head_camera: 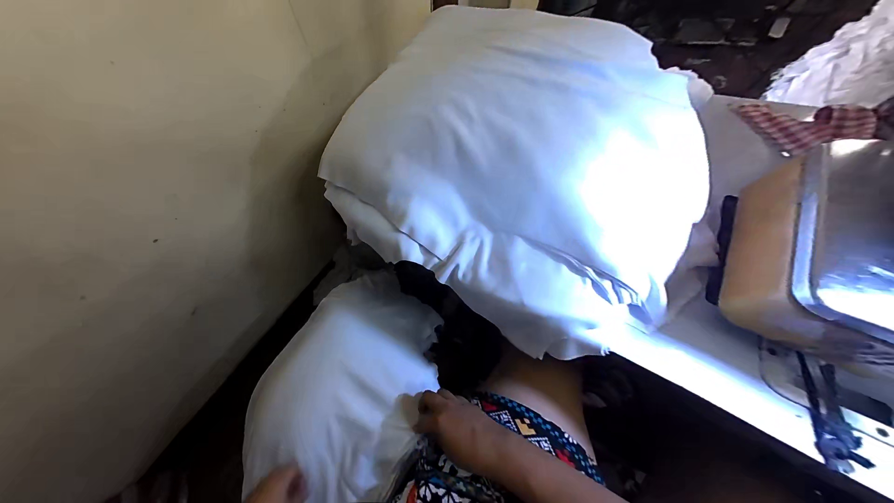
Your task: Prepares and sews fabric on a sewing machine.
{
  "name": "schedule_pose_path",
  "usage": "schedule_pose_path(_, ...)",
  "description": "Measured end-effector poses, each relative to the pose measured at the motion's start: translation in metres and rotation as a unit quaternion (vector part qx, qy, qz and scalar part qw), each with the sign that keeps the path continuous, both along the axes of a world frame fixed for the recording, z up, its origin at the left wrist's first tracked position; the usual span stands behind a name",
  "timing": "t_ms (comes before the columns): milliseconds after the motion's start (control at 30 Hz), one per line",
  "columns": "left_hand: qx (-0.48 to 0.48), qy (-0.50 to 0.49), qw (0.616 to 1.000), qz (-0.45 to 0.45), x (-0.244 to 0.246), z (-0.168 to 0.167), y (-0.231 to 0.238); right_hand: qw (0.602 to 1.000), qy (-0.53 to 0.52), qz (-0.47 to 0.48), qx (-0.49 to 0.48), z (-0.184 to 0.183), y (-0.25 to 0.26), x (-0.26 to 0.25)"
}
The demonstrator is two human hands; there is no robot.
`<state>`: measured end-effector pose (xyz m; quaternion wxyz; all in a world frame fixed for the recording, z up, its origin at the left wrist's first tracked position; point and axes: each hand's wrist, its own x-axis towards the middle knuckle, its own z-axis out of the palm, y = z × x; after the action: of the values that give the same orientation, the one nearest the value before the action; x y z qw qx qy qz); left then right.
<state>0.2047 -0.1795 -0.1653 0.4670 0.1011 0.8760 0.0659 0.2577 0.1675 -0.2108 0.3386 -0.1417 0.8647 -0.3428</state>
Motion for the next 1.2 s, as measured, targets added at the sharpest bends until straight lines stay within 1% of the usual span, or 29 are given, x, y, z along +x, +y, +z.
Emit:
schedule_pose_path(33,0.065,0.105,0.992,0.005,-0.005,-0.007,0.024,1.0,-0.009,-0.001,0.001,0.004,0.004,0.003)
schedule_pose_path(67,0.128,0.193,0.973,-0.006,-0.005,-0.017,0.047,1.0,-0.01,-0.001,-0.001,0.007,0.009,0.007)
schedule_pose_path(133,0.238,0.304,0.919,-0.076,0.007,-0.052,0.078,0.999,0.019,-0.021,-0.018,0.013,0.021,0.021)
schedule_pose_path(167,0.258,0.331,0.899,-0.123,0.017,-0.074,0.085,0.997,0.046,-0.047,-0.032,0.015,0.028,0.031)
schedule_pose_path(200,0.247,0.348,0.889,-0.166,0.03,-0.094,0.085,0.995,0.06,-0.072,-0.041,0.019,0.036,0.041)
schedule_pose_path(233,0.232,0.358,0.885,-0.187,0.04,-0.107,0.082,0.991,0.071,-0.097,-0.051,0.023,0.043,0.051)
schedule_pose_path(300,0.224,0.368,0.881,-0.194,0.04,-0.119,0.08,0.982,0.092,-0.15,-0.066,0.032,0.063,0.072)
schedule_pose_path(367,0.256,0.364,0.876,-0.187,0.035,-0.119,0.082,0.972,0.095,-0.198,-0.08,0.046,0.082,0.098)
schedule_pose_path(400,0.296,0.356,0.869,-0.178,0.026,-0.112,0.096,0.966,0.099,-0.224,-0.086,0.056,0.092,0.108)
schedule_pose_path(467,0.388,0.359,0.834,-0.16,0.006,-0.078,0.153,0.954,0.099,-0.269,-0.092,0.072,0.109,0.125)
schedule_pose_path(500,0.433,0.387,0.799,-0.154,0.0,-0.055,0.194,0.948,0.103,-0.286,-0.095,0.079,0.115,0.132)
schedule_pose_path(567,0.515,0.464,0.702,-0.166,-0.008,-0.008,0.288,0.935,0.134,-0.312,-0.101,0.092,0.124,0.142)
schedule_pose_path(600,0.548,0.481,0.658,-0.189,-0.011,0.016,0.333,0.927,0.157,-0.324,-0.103,0.097,0.126,0.145)
schedule_pose_path(633,0.567,0.49,0.623,-0.222,-0.012,0.037,0.374,0.919,0.18,-0.335,-0.105,0.101,0.128,0.146)
schedule_pose_path(667,0.564,0.498,0.604,-0.263,-0.011,0.054,0.411,0.91,0.201,-0.346,-0.104,0.106,0.13,0.148)
schedule_pose_path(700,0.534,0.502,0.605,-0.309,-0.009,0.067,0.44,0.903,0.215,-0.357,-0.101,0.111,0.132,0.151)
schedule_pose_path(733,0.482,0.492,0.632,-0.355,-0.007,0.079,0.463,0.897,0.221,-0.37,-0.098,0.115,0.134,0.155)
schedule_pose_path(800,0.308,0.393,0.752,-0.431,-0.005,0.101,0.497,0.882,0.228,-0.402,-0.093,0.119,0.141,0.165)
schedule_pose_path(833,0.233,0.342,0.789,-0.454,-0.008,0.107,0.51,0.876,0.223,-0.418,-0.094,0.119,0.146,0.172)
schedule_pose_path(867,0.207,0.319,0.8,-0.464,-0.014,0.108,0.516,0.869,0.219,-0.432,-0.098,0.117,0.152,0.179)
schedule_pose_path(900,0.223,0.305,0.805,-0.458,-0.02,0.109,0.517,0.86,0.214,-0.45,-0.107,0.113,0.158,0.184)
schedule_pose_path(933,0.277,0.298,0.802,-0.437,-0.026,0.108,0.512,0.848,0.211,-0.468,-0.129,0.111,0.164,0.186)
schedule_pose_path(967,0.355,0.301,0.787,-0.405,-0.03,0.106,0.505,0.83,0.212,-0.487,-0.171,0.11,0.169,0.184)
schedule_pose_path(1000,0.431,0.307,0.761,-0.375,-0.032,0.107,0.499,0.804,0.209,-0.504,-0.237,0.112,0.172,0.177)
schedule_pose_path(1033,0.501,0.309,0.728,-0.352,-0.028,0.112,0.493,0.767,0.198,-0.513,-0.33,0.116,0.173,0.166)
schedule_pose_path(1067,0.554,0.31,0.693,-0.342,-0.02,0.121,0.487,0.718,0.177,-0.513,-0.436,0.121,0.173,0.15)
schedule_pose_path(1133,0.614,0.311,0.63,-0.36,0.001,0.145,0.476,0.593,0.139,-0.507,-0.61,0.139,0.174,0.113)
schedule_pose_path(1167,0.631,0.301,0.607,-0.378,0.011,0.157,0.47,0.525,0.147,-0.516,-0.661,0.151,0.179,0.097)
schedule_pose_path(1200,0.644,0.288,0.591,-0.393,0.021,0.168,0.466,0.461,0.175,-0.545,-0.678,0.161,0.187,0.082)
